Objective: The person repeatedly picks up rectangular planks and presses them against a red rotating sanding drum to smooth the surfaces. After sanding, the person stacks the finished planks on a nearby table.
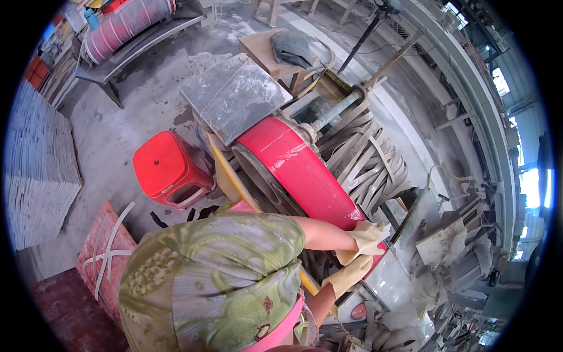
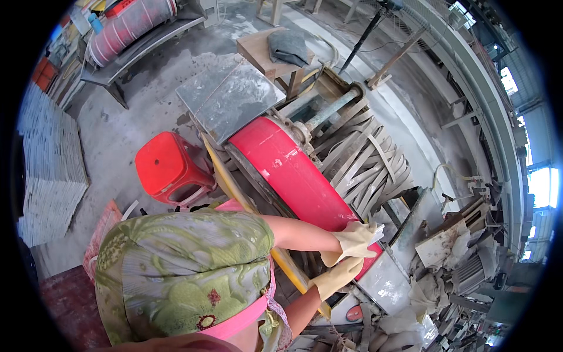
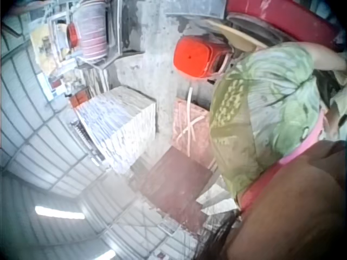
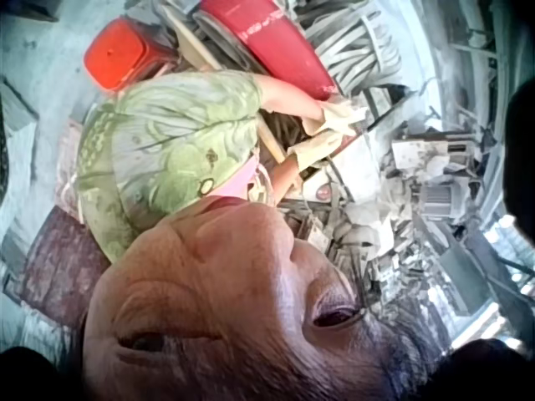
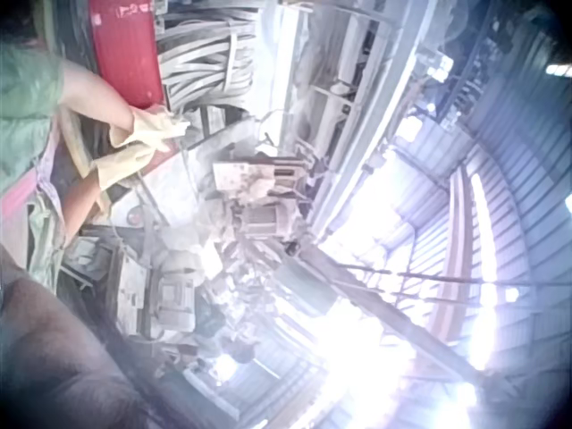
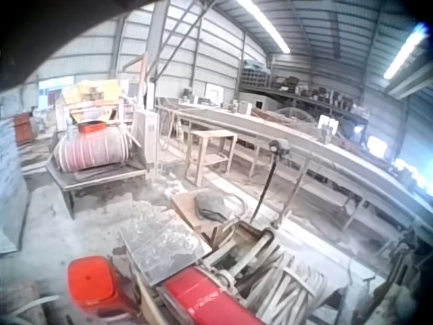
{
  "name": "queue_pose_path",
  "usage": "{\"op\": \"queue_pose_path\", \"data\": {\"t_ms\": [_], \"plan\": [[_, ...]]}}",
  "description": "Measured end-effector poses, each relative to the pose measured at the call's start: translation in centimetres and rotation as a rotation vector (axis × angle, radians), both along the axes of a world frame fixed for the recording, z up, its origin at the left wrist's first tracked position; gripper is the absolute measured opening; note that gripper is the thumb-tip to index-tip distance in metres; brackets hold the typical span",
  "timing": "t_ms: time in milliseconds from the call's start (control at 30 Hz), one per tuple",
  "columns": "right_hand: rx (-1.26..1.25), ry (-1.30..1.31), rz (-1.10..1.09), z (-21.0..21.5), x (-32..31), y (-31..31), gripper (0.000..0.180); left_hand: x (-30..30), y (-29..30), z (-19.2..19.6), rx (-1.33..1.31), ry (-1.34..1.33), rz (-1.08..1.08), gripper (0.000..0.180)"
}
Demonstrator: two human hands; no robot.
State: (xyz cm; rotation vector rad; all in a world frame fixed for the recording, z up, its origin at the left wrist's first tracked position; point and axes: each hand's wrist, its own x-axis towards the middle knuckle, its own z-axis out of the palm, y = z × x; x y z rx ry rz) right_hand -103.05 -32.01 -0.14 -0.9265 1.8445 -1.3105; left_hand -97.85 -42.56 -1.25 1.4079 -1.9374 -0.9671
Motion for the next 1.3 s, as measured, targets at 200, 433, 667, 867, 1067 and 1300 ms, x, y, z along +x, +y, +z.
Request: {"op": "queue_pose_path", "data": {"t_ms": [200, 433, 667, 867, 1067, 1300], "plan": [[0.312, 1.12, 0.067, -6.1, -13.4, -1.2, 0.066, -1.3, 0.1, -3.8, -0.202, -0.088, 0.033, 0.094], [0.239, 1.21, 0.172, -6.5, -16.3, -1.4, 0.066, 0.5, 0.0, -2.0, 0.087, -0.057, -0.087, 0.084], [0.135, 0.174, -0.163, 1.5, -7.4, -0.5, 0.072, -1.5, -1.3, -5.1, -0.071, -0.048, -0.073, 0.093], [-0.01, 0.067, 0.049, -0.4, -2.2, -0.9, 0.058, 1.6, -0.7, -0.4, 0.054, -0.097, -0.106, 0.091], [0.421, 1.405, 0.02, -7.5, -21.0, -1.1, 0.083, 0.6, -0.3, -2.2, -0.035, -0.142, -0.05, 0.091], [0.38, 1.408, 0.11, -9.2, -24.9, -0.9, 0.058, 1.7, -0.4, -1.3, -0.048, -0.131, -0.041, 0.089]]}}
